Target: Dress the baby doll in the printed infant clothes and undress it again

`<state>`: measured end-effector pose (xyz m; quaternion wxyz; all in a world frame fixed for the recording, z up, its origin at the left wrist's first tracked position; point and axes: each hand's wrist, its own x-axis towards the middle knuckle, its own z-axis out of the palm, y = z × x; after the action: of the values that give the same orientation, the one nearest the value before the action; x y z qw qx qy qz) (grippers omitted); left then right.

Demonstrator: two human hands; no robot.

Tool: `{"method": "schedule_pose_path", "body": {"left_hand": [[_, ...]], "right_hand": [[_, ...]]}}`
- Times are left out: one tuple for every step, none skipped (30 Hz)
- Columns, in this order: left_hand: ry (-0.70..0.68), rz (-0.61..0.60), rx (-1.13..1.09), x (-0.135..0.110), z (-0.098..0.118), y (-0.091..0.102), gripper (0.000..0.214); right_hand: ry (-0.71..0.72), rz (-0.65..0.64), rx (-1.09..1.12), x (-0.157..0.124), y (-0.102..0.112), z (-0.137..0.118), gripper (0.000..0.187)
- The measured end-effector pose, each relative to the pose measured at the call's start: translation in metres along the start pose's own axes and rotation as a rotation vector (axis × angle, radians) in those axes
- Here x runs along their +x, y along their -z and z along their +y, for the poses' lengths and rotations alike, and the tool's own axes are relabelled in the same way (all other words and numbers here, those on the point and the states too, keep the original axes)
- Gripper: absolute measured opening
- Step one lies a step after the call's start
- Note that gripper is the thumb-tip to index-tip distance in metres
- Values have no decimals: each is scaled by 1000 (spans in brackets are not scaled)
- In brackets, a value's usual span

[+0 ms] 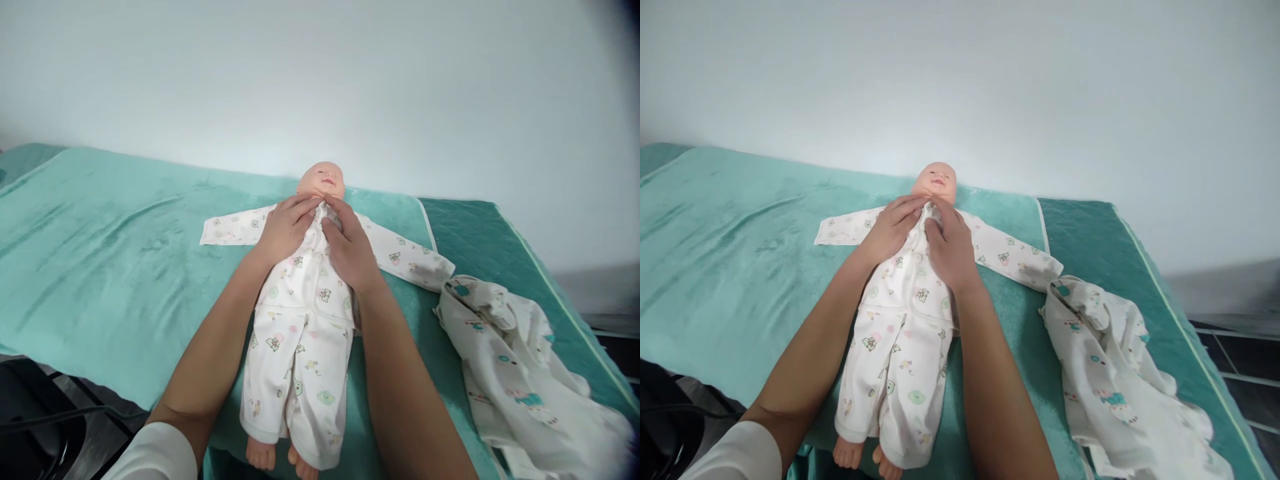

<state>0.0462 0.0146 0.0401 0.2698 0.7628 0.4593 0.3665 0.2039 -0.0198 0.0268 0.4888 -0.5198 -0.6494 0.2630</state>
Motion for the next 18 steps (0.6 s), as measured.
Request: {"method": "schedule_pose_path", "body": {"left_hand": [[-7, -3, 4, 0, 0, 0, 40], [-12, -5, 11, 0, -1, 0, 40], [-15, -8, 19, 0, -1, 0, 41], [-14, -12, 28, 0, -1, 0, 41], [-13, -17, 36, -1, -1, 0, 42], [-11, -21, 42, -1, -1, 0, 42], [-10, -24, 46, -1, 0, 0, 42], [-12, -27, 50, -1, 0, 0, 42], [-15, -29, 56, -2, 1, 1, 42], [-19, -31, 64, -2, 1, 1, 43], [-23, -35, 75, -2, 2, 1, 44], [-26, -40, 89, -3, 3, 1, 45], [-27, -45, 104, -3, 3, 2, 46], [-26, -50, 118, -3, 4, 2, 46], [-24, -54, 129, -4, 5, 2, 46], [-22, -59, 136, -4, 5, 3, 46], [-21, -63, 139, -4, 6, 3, 46], [-21, -67, 139, -4, 6, 3, 46]], "right_hand": [[-1, -2, -3, 0, 0, 1, 46], [-4, -3, -5, 0, 0, 2, 46], [-7, -4, -8, 0, 0, 2, 47], [-10, -4, -11, 0, 0, 3, 47], [-12, -2, -14, 0, -1, 3, 47], [-14, 1, -18, 0, 0, 3, 47], [-16, 5, -23, 0, 0, 3, 46], [-16, 8, -29, 0, 0, 2, 46], [-13, 12, -33, 0, 0, 2, 45], [-9, 16, -35, 0, 0, 2, 45], [-4, 23, -34, 0, -1, 1, 44], [1, 32, -29, 0, -1, 1, 42], [3, 45, -22, 0, -1, 1, 41], [4, 59, -14, 0, -2, 1, 40], [4, 72, -5, -1, -2, 1, 39], [2, 85, 3, -1, -3, 2, 38], [0, 96, 10, -1, -3, 2, 37], [-2, 106, 15, -1, -4, 2, 36]]}}
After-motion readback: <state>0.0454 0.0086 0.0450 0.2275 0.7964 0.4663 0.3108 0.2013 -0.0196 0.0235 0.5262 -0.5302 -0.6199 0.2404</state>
